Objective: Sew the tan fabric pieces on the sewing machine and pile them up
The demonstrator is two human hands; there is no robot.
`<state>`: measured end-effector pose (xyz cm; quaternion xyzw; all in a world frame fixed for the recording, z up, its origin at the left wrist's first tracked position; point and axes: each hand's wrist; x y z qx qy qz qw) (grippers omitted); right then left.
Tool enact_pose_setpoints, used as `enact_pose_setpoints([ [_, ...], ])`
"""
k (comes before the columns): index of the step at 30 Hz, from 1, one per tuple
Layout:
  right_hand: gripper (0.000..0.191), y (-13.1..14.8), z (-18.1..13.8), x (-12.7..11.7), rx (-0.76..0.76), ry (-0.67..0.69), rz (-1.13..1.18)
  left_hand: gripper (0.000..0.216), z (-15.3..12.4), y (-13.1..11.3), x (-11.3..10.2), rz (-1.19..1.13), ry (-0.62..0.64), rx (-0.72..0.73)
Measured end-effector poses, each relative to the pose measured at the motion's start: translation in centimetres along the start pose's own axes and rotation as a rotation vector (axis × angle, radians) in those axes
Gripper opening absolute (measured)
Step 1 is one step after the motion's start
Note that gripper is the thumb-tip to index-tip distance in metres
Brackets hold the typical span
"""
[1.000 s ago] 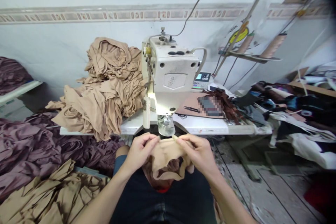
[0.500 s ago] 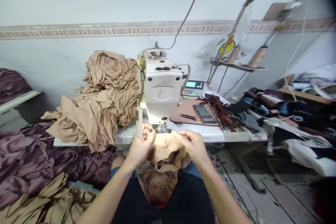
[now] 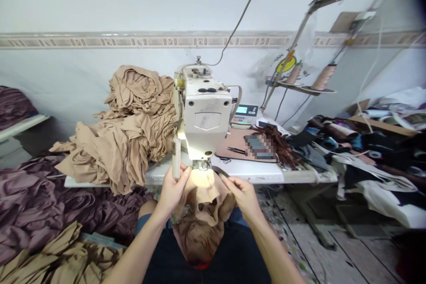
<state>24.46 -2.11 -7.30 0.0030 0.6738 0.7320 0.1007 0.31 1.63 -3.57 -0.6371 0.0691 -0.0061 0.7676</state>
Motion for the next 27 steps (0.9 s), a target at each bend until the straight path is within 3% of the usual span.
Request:
enact_pose_setpoints([
  [6, 0.064, -2.9, -4.0, 0.5, 0.060, -0.001, 0.053, 0.036, -2.0, 0.8, -5.3, 0.414, 0.014, 0.031],
  [10, 0.057, -2.4, -6.5, 3.4, 0.091, 0.262, 0.102, 0.036, -1.9, -0.4, -7.5, 0.351, 0.013, 0.011],
  [12, 0.054, -1.4, -6.9, 5.0, 0.067, 0.317, 0.081, 0.038, -2.0, -0.8, -7.5, 0.242, 0.006, -0.021],
  [17, 0.059, 0.7, -6.7, 7.9, 0.067, 0.245, 0.085, 0.046, -4.1, -0.4, -5.3, 0.039, 0.101, -0.132],
  [20, 0.058, 1.4, -7.1, 7.8, 0.076, 0.241, 0.110, 0.048, -6.1, 0.7, -4.3, -0.010, 0.207, -0.179],
  [22, 0.056, 1.9, -7.6, 6.8, 0.038, 0.252, 0.107, 0.047, -7.0, 1.2, -4.3, -0.003, 0.349, -0.180],
  [25, 0.059, 2.7, -8.4, 4.6, 0.046, 0.450, 0.045, 0.042, -7.8, 1.4, -4.7, 0.034, 0.569, -0.136],
  [27, 0.056, 3.2, -8.6, 3.2, 0.087, 0.699, -0.040, 0.031, -8.0, 1.2, -4.6, 0.056, 0.570, -0.126],
])
Point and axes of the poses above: each hand's wrist, its own z-axis towards the middle knuckle, its own x-axis out of the palm, y = z × x, and after that the axes turned 6 degrees about y, right-handed
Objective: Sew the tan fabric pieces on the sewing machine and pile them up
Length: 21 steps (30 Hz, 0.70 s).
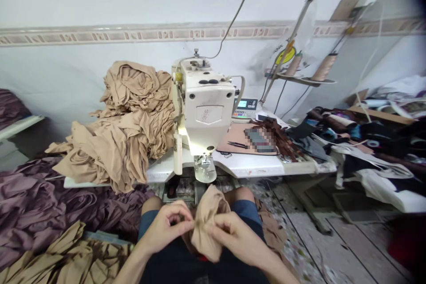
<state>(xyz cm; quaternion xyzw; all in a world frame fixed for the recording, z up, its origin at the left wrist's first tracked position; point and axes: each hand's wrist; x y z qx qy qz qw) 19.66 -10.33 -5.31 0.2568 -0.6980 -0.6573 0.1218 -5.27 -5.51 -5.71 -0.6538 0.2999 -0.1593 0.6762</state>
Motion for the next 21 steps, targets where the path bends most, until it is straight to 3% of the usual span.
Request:
enact_pose_setpoints([
  [2, 0.053, 0.4, -0.7, -0.7, 0.011, 0.214, -0.107, 0.025, 0.2, -0.2, 0.9, 0.016, -0.012, -0.043],
  [4, 0.054, 0.8, -1.0, -1.3, -0.022, 0.336, -0.211, 0.038, 0.5, -0.2, 2.3, 0.033, 0.130, -0.101],
  [7, 0.053, 1.3, -1.3, -2.3, -0.059, 0.424, -0.261, 0.036, 0.8, 0.4, 4.4, -0.006, 0.400, -0.149],
  [10, 0.043, 1.0, -1.7, -3.8, -0.003, 0.418, -0.223, 0.036, 0.4, 1.1, 5.0, -0.084, 0.458, -0.174],
  [13, 0.044, -0.2, -2.2, -4.8, 0.079, 0.304, -0.133, 0.044, -0.1, 1.4, 4.3, -0.062, 0.373, -0.179],
  [18, 0.055, -2.2, -1.7, -3.7, 0.089, -0.014, 0.083, 0.048, 0.1, 0.8, 3.0, -0.115, 0.023, -0.121],
  [21, 0.060, -2.0, -0.8, -2.6, 0.106, -0.116, 0.217, 0.050, 0.8, 0.1, 2.3, -0.137, -0.033, -0.036],
])
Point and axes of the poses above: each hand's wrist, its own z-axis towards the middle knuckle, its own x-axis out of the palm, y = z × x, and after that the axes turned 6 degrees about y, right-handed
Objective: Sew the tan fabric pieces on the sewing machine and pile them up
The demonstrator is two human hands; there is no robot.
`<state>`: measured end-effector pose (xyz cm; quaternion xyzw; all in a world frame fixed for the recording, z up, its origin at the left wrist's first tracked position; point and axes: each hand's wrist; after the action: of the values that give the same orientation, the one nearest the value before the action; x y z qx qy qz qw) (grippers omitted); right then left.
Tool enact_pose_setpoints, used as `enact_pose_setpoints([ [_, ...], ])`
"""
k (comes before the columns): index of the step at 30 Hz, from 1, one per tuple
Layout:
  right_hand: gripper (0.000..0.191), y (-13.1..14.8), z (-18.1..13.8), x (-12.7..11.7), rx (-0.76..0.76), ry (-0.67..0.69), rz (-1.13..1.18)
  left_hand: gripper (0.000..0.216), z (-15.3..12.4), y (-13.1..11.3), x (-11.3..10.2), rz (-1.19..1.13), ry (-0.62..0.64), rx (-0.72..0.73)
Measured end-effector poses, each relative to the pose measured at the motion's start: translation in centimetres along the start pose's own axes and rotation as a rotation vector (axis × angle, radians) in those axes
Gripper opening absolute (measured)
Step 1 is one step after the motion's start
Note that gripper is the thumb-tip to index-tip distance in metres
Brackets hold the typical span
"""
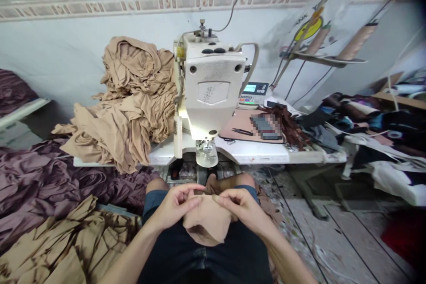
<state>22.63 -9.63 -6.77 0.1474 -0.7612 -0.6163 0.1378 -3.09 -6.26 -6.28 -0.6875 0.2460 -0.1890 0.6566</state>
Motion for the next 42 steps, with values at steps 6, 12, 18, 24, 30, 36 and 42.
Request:
enact_pose_setpoints([
  [6, 0.049, 2.2, 0.2, 0.8, -0.145, -0.143, -0.206, 0.029, 0.9, -2.3, -1.7, 0.445, -0.009, 0.209],
  [12, 0.036, 5.2, -0.2, 0.8, -0.445, -0.353, -0.566, 0.031, 1.4, -3.4, -1.6, 0.517, -0.066, 0.357],
  [18, 0.046, 5.9, 1.8, -0.3, -0.318, -0.425, -0.445, 0.032, 3.0, -4.2, -1.3, 0.356, -0.176, 0.251],
  [24, 0.051, 6.6, 3.5, -1.6, -0.218, -0.372, -0.151, 0.034, 4.7, -5.4, -1.8, 0.258, -0.269, 0.082],
  [30, 0.050, 6.1, 4.9, -2.6, -0.275, -0.438, -0.103, 0.027, 6.8, -6.0, -1.5, 0.167, -0.422, 0.121],
  [36, 0.049, 5.6, 6.4, -3.8, -0.287, -0.526, -0.086, 0.032, 8.9, -5.5, -1.2, 0.029, -0.460, 0.185],
  [42, 0.047, 5.7, 6.2, -3.9, -0.284, -0.503, -0.146, 0.040, 10.2, -4.9, -1.2, -0.052, -0.414, 0.214],
])
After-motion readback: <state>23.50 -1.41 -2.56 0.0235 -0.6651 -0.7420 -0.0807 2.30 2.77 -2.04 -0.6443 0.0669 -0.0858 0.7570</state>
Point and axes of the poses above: each hand's wrist, its own z-axis towards the middle knuckle, its own x-axis out of the palm, y = z × x, and after that the axes turned 6 degrees about y, right-handed
